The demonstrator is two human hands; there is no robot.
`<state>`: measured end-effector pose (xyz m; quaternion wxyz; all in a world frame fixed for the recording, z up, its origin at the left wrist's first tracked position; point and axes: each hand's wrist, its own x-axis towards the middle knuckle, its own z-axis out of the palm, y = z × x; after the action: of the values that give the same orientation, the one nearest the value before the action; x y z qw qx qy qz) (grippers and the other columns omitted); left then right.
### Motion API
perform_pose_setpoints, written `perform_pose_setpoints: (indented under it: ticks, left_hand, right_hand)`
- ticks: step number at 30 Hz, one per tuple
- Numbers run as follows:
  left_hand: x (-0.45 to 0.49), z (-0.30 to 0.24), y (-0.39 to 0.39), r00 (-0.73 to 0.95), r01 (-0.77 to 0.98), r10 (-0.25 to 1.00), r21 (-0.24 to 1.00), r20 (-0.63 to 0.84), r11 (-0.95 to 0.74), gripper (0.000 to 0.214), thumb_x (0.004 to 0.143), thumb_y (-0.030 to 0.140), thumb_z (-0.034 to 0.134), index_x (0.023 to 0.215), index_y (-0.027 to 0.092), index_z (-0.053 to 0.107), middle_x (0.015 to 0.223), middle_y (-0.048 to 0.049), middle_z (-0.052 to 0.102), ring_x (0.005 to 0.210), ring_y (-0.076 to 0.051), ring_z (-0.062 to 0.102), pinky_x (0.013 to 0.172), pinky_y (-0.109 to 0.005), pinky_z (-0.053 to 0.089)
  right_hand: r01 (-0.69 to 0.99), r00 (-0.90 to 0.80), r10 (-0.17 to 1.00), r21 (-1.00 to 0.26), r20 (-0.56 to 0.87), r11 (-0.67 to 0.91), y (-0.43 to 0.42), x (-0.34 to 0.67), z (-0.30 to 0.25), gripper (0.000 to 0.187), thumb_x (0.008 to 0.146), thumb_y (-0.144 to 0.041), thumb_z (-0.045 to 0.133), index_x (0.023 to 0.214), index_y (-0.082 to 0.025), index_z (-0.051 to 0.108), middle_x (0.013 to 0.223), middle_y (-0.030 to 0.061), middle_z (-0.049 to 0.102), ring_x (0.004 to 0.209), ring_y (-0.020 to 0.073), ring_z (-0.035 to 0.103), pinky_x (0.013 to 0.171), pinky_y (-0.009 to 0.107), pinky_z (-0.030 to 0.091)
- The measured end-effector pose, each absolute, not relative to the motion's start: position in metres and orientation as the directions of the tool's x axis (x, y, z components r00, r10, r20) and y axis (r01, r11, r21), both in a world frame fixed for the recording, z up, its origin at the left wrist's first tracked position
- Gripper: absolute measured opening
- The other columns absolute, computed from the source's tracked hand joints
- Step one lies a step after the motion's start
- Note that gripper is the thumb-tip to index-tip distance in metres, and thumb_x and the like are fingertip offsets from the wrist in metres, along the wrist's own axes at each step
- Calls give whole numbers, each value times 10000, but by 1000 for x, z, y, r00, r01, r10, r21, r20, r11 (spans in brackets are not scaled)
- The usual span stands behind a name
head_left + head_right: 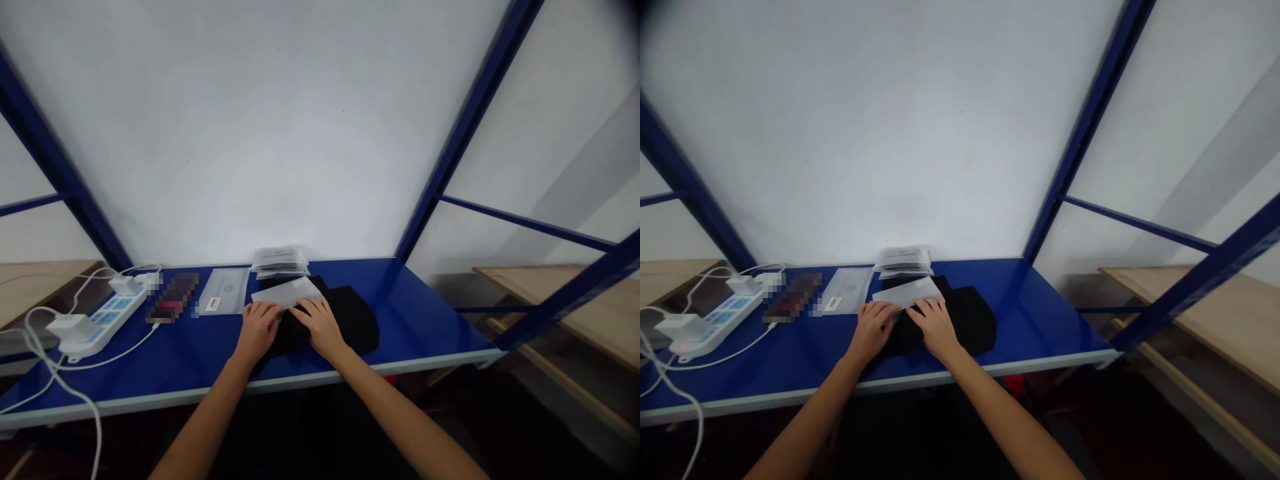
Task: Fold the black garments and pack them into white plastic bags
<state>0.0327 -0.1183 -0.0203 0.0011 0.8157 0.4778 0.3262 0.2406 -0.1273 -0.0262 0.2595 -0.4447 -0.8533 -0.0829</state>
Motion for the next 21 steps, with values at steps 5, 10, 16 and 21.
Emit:
perform_pose_setpoints:
  ticks: [5, 10, 16, 21]
  left_hand:
    - [30, -19, -117, 248, 791, 837, 398, 487, -466, 279, 816, 80, 523, 1034, 209, 640, 1001, -71, 672, 987, -257, 566, 902, -417, 388]
    - [29, -22, -114, 281, 745, 813, 418, 509, -519, 215, 814, 74, 493, 928, 200, 625, 950, -67, 642, 958, -244, 554, 882, -392, 447]
    - [28, -27, -112, 281, 674, 769, 453, 574, -584, 243, 860, 81, 451, 994, 201, 615, 983, -74, 619, 986, -226, 562, 911, -376, 485]
    - [30, -26, -114, 295, 636, 745, 459, 599, -621, 234, 887, 114, 453, 1028, 206, 615, 1008, -72, 620, 1008, -210, 582, 935, -366, 492]
  right_hand:
    - [854, -413, 769, -87, 489, 513, -128, 230, -15, 522, 816, -36, 573, 1295, -235, 634, 1317, 143, 585, 1165, 300, 531, 1045, 483, 405]
    - [802, -529, 770, -86, 356, 591, -133, 216, -13, 687, 732, -172, 751, 1383, -199, 531, 1490, 160, 440, 1341, 347, 412, 1092, 521, 359]
    - [819, -483, 764, -86, 427, 567, -123, 212, -16, 518, 781, -99, 670, 1283, -209, 602, 1358, 122, 565, 1174, 293, 522, 1007, 438, 439]
    - [902, -398, 840, -11, 369, 432, -105, 193, -13, 245, 921, -114, 498, 1038, -162, 708, 1185, 180, 619, 1034, 310, 551, 845, 445, 476]
